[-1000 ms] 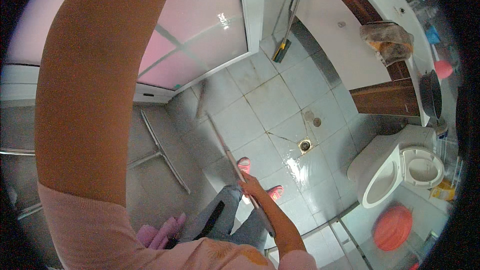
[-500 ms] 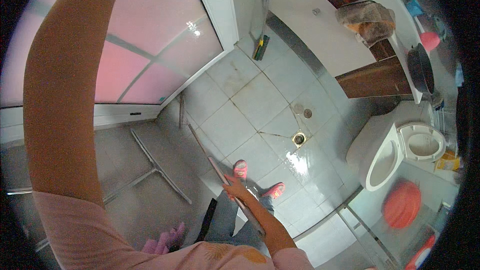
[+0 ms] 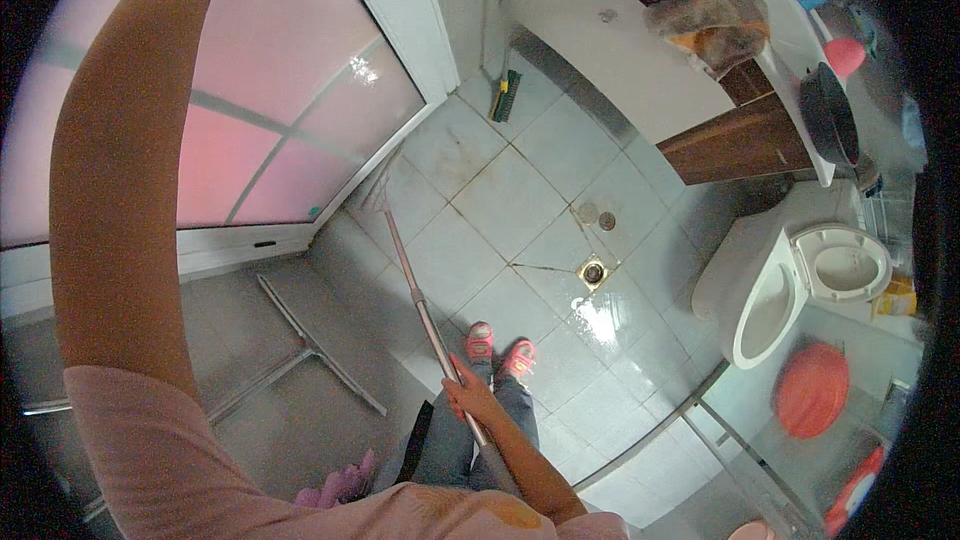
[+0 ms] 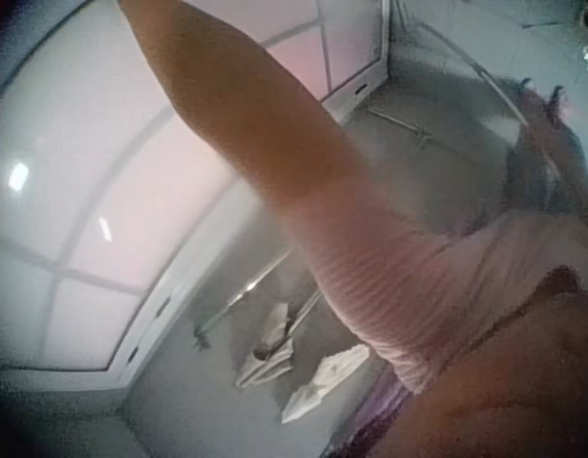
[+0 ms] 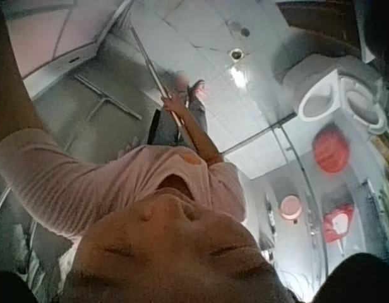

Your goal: The person uses a squeegee to push water across the tiled bathroom floor toward the drain. They then wash a cloth at the sink, wring it out, and use it to wipe the floor near the toilet and shower base.

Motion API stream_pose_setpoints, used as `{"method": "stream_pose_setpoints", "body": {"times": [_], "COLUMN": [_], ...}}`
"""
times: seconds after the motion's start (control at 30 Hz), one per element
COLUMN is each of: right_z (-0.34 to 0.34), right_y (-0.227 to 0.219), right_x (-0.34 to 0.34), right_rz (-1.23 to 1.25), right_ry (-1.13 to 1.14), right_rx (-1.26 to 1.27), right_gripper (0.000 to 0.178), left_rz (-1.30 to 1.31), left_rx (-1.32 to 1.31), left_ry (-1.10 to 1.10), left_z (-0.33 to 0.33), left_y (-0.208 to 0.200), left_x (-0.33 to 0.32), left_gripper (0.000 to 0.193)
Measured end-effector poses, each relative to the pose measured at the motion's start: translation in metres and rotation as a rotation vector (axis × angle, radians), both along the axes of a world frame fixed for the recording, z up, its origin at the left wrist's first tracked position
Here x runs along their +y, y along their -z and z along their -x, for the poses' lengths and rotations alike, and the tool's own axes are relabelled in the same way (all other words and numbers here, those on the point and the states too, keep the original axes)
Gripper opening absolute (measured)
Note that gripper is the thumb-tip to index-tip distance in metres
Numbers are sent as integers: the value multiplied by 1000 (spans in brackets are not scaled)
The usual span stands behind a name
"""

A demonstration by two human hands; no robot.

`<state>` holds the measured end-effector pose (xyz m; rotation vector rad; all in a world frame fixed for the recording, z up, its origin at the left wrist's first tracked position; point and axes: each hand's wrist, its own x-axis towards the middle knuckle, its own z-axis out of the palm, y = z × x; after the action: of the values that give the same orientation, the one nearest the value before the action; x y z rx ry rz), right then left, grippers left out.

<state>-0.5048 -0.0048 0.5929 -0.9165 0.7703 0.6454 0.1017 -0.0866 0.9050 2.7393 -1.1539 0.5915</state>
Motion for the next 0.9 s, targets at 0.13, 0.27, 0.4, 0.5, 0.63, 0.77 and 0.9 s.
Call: {"method": "stream_pose_setpoints", "body": {"times": [0.13, 0.27, 0.4, 0.5, 0.63, 0.77, 0.9], "right_z": [2, 4, -16, -49, -77, -15, -4], "right_y": [-12, -11, -10, 17, 60, 27, -39], "right_x": [-17, -21, -8, 14, 59, 36, 34], "right_rz": [20, 16, 57, -1, 90, -322, -107], "right_ry": [-45, -26, -34, 23, 52, 375, 255], "right_rx": [-17, -14, -67, -42, -86, 277, 248], "right_gripper": [59, 60, 58, 57, 59, 58, 56], "left_rz": [-13, -15, -20, -149, -53, 31, -4], "left_rx": [12, -26, -35, -84, -87, -43, -78], "left_ry": [-70, -30, -9, 166, 68, 81, 246], "left_z": [6, -10, -20, -15, -1, -16, 23], "left_y": [2, 3, 8, 3, 10, 10, -11], "left_x": [-7, 2, 4, 0, -10, 6, 6], "left_gripper": [46, 45, 41, 37, 33, 34, 37]}}
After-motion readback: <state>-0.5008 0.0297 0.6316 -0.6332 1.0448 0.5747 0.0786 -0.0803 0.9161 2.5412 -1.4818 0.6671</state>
